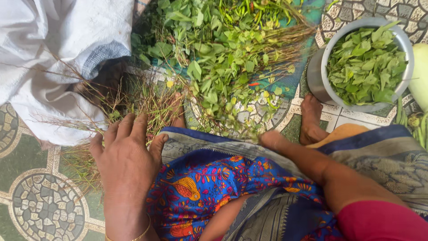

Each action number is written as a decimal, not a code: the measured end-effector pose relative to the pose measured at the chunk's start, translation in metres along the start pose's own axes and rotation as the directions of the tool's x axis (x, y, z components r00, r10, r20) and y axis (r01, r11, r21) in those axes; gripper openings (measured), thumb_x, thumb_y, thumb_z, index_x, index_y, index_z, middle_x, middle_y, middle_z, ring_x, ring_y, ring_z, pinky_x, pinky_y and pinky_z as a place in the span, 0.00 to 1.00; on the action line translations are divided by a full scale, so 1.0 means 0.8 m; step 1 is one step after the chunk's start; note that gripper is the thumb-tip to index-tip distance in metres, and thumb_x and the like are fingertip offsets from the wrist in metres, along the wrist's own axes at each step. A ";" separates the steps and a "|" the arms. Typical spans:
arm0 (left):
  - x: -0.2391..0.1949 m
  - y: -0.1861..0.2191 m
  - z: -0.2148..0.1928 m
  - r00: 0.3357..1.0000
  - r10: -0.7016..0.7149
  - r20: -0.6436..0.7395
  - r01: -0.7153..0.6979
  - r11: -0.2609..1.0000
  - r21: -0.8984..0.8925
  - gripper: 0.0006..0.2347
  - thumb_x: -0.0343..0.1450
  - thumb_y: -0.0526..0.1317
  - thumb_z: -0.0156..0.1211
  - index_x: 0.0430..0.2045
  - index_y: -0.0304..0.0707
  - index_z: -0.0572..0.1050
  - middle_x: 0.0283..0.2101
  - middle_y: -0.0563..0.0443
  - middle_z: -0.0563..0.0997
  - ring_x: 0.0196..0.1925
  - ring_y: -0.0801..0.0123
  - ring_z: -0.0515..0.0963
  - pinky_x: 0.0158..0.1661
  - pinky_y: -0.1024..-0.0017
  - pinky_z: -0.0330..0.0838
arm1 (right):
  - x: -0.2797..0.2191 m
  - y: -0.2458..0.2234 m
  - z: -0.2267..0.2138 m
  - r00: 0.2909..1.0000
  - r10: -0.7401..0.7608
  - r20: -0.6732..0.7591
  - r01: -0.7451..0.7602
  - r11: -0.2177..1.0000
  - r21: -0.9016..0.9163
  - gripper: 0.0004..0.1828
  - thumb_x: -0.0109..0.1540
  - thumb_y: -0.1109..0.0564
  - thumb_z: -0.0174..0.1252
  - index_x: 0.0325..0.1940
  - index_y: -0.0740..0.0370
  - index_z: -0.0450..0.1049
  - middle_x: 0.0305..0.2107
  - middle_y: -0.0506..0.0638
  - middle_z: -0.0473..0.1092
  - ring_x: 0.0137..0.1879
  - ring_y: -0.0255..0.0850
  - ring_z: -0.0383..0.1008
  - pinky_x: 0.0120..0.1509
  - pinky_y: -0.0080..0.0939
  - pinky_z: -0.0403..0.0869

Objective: The person sits on a tiled floor and picks leaves from green vegetable stems by hand. The leaves are placed into a metal bowl while the bare stems are discarded to the side. The person continues this repetitive process for the duration of the clip.

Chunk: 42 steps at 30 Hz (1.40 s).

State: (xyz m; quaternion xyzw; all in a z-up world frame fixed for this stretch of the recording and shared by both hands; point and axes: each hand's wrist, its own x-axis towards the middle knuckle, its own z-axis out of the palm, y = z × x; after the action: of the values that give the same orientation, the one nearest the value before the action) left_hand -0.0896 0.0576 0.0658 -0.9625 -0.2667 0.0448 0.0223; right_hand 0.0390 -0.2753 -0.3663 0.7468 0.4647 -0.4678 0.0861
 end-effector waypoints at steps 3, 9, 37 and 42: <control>-0.001 0.000 -0.003 1.000 0.000 0.003 0.000 1.000 0.007 0.26 0.67 0.55 0.65 0.56 0.41 0.76 0.59 0.45 0.78 0.62 0.51 0.73 0.62 0.44 0.58 | -0.006 0.030 -0.018 0.998 -0.013 -0.063 0.019 0.995 0.100 0.24 0.65 0.37 0.49 0.57 0.51 0.71 0.49 0.59 0.73 0.49 0.58 0.77 0.54 0.56 0.74; -0.002 -0.004 -0.005 1.000 0.000 0.006 0.000 1.000 -0.002 0.25 0.67 0.54 0.65 0.56 0.42 0.77 0.59 0.44 0.78 0.62 0.50 0.73 0.62 0.43 0.57 | 0.007 0.069 -0.020 0.872 0.061 -0.486 -0.023 0.996 0.085 0.15 0.63 0.56 0.47 0.53 0.54 0.71 0.56 0.59 0.67 0.49 0.56 0.75 0.54 0.54 0.74; -0.003 -0.011 0.004 1.000 0.000 0.021 0.001 0.999 -0.052 0.25 0.65 0.54 0.65 0.54 0.42 0.77 0.57 0.46 0.79 0.59 0.51 0.75 0.60 0.46 0.57 | 0.086 0.000 -0.064 0.824 -0.474 -0.310 0.259 0.802 -0.539 0.13 0.63 0.57 0.50 0.49 0.55 0.76 0.46 0.50 0.68 0.55 0.43 0.69 0.59 0.43 0.68; 0.001 -0.006 0.012 0.998 0.017 0.063 -0.010 0.994 -0.107 0.24 0.68 0.54 0.66 0.53 0.41 0.77 0.54 0.45 0.79 0.56 0.51 0.76 0.57 0.49 0.60 | 0.041 0.029 -0.128 0.797 -0.499 -0.340 0.320 0.827 -0.463 0.14 0.63 0.56 0.51 0.49 0.57 0.77 0.43 0.50 0.69 0.53 0.44 0.70 0.59 0.44 0.69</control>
State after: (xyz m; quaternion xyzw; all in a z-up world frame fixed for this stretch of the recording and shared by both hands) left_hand -0.0919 0.0622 0.0566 -0.9621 -0.2629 0.0614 -0.0380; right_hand 0.1247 -0.2099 -0.3431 0.6810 0.7068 -0.1910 0.0154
